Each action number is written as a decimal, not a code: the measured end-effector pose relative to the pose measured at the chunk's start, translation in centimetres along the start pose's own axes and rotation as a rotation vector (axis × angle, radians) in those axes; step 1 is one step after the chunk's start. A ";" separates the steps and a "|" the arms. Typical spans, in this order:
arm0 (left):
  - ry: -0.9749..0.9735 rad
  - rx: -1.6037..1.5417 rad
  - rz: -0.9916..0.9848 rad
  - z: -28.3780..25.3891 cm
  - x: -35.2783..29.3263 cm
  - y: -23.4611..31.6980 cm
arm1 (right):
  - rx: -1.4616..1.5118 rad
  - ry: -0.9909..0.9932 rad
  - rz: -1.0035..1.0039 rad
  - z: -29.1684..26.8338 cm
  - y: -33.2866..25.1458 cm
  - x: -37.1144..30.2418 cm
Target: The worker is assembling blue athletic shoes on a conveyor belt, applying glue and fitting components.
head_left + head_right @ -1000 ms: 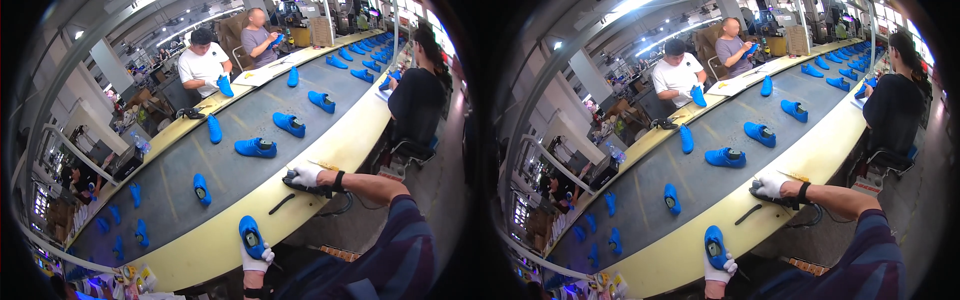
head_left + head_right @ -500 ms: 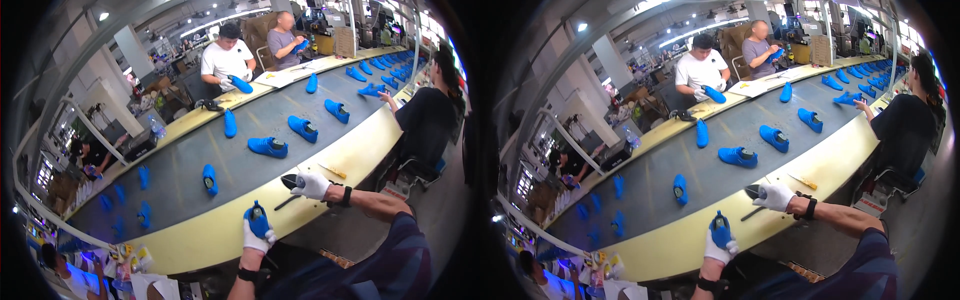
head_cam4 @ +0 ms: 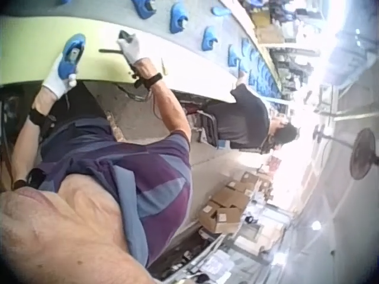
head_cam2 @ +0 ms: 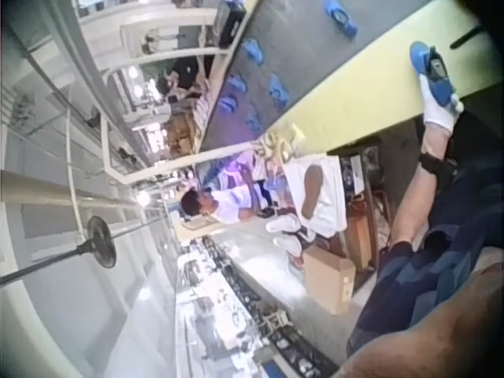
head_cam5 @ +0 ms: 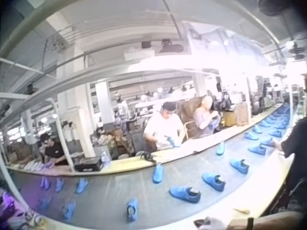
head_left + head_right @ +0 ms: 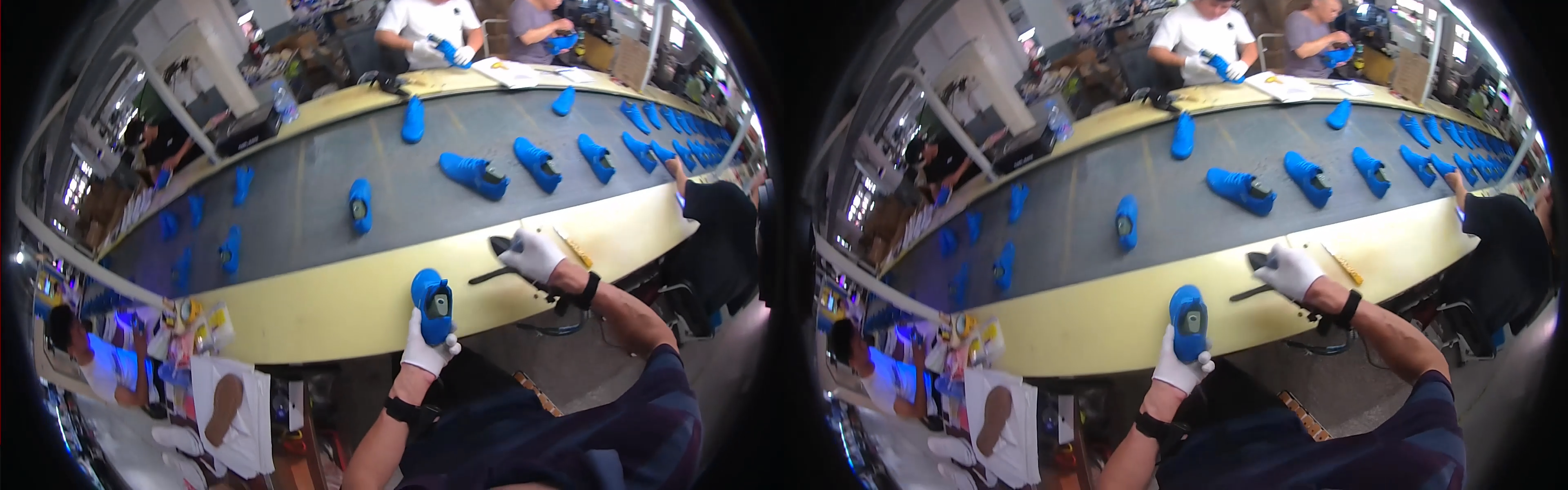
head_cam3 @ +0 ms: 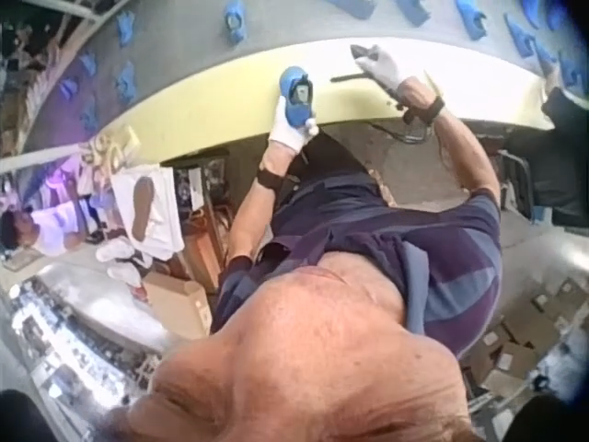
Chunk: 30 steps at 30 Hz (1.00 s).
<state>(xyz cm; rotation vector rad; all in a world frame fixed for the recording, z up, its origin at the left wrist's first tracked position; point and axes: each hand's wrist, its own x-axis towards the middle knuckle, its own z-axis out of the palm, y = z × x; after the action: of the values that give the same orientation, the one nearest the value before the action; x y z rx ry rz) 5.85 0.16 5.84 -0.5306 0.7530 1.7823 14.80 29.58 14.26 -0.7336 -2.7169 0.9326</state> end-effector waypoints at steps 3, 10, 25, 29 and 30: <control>-0.173 -0.158 -0.060 -5.6 1.2 3.1 | -0.096 -0.086 0.123 1.6 2.9 3.4; -0.397 -0.162 0.067 -7.1 5.3 19.9 | -0.120 -0.017 0.196 1.5 7.4 4.4; 0.233 -0.327 0.446 -12.5 20.7 45.3 | -0.241 -0.142 0.251 0.5 5.1 7.0; 0.154 0.164 0.378 -12.0 19.9 41.7 | -0.239 -0.140 0.198 1.4 5.1 8.1; 0.188 0.434 0.419 -10.4 21.4 41.4 | -0.231 -0.160 0.213 1.3 5.2 8.0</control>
<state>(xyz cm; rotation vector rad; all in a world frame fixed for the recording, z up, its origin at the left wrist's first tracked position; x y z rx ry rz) -40.29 -2.18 -6.20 -0.2594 1.4241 1.8803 9.52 36.49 10.06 -1.0509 -2.9667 0.7535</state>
